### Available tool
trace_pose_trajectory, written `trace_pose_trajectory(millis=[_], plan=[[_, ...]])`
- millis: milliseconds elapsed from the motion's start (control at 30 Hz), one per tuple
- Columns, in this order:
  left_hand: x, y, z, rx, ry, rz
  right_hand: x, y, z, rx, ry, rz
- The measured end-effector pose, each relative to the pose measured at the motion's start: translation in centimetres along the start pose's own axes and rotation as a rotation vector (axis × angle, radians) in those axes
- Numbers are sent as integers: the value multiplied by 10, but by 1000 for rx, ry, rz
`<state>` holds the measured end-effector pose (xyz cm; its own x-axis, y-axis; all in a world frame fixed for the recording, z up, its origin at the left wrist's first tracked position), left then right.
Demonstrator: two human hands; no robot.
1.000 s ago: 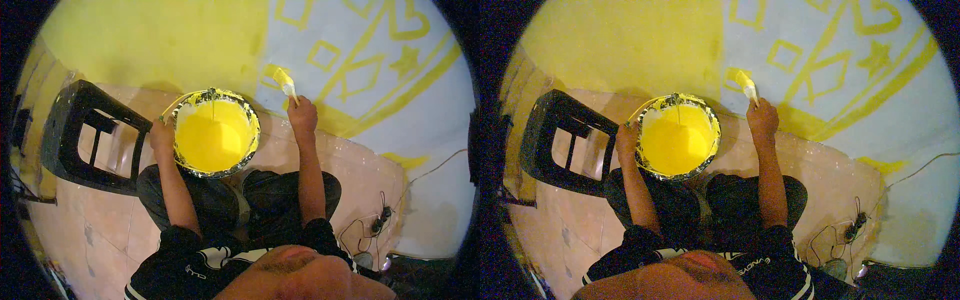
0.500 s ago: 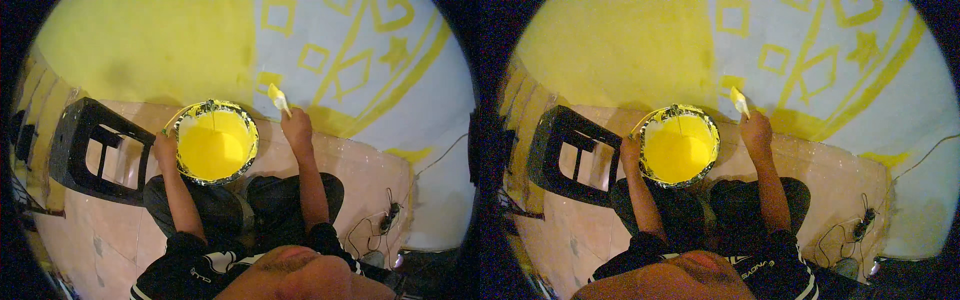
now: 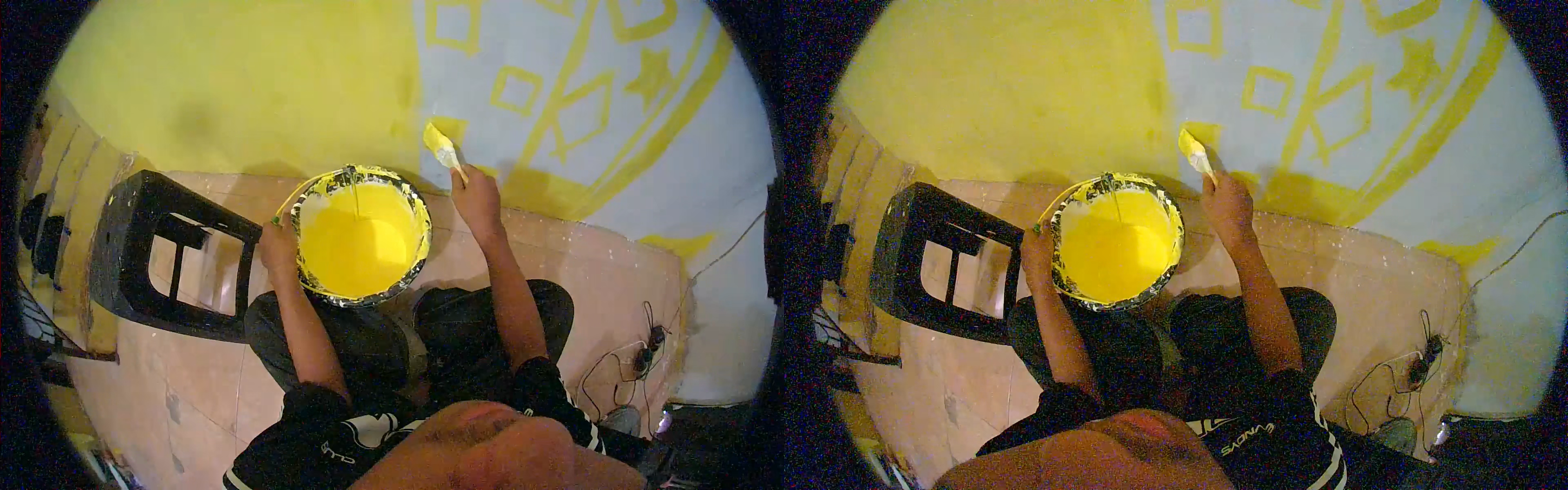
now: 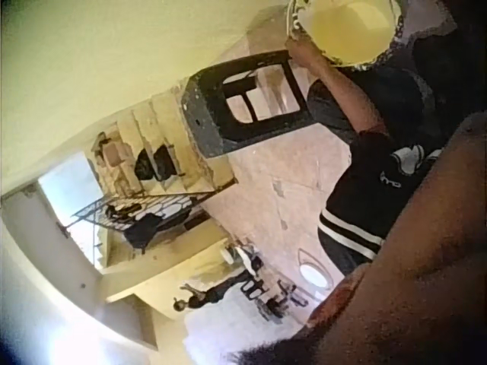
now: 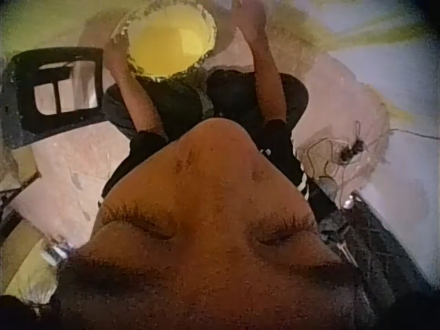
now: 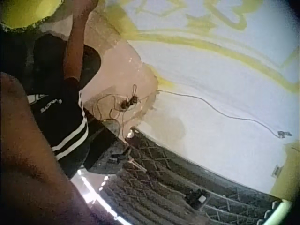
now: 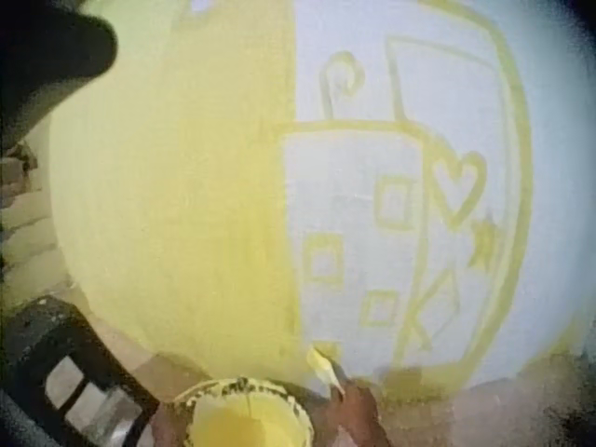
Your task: The person paints yellow designs onto a white wall using a paintbrush dipped in a bucket of yellow paint.
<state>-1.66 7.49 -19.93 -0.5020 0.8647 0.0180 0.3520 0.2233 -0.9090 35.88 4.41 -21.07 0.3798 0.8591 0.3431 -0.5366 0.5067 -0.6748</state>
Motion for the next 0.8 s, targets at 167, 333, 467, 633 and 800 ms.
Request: trace_pose_trajectory(millis=[167, 333, 467, 633, 800], plan=[[4, 1, 5, -32, -19, -8, 3, 1, 2, -42, 0, 5], [-1, -2, 4, -53, 20, -42, 4, -3, 4, -77, 0, -71], [6, 5, 7, -70, 15, -28, 8, -5, -6, -70, 38, -41], [7, 6, 11, -44, 103, -96, 6, -16, -15, -93, 45, -84], [8, 5, 8, 3, 71, -39, 1, -32, -10, -146, 84, -73]])
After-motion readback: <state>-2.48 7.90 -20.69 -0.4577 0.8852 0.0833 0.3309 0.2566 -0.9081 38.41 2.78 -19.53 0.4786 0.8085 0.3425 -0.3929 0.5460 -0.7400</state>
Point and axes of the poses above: each hand's wrist, its own x-axis towards the middle knuckle, its own y-axis out of the palm, z = x × y, the point moved 5 cm from there along x, towards the middle knuckle, and after that the axes turned 5 degrees about -y, right-handed, at the moved point
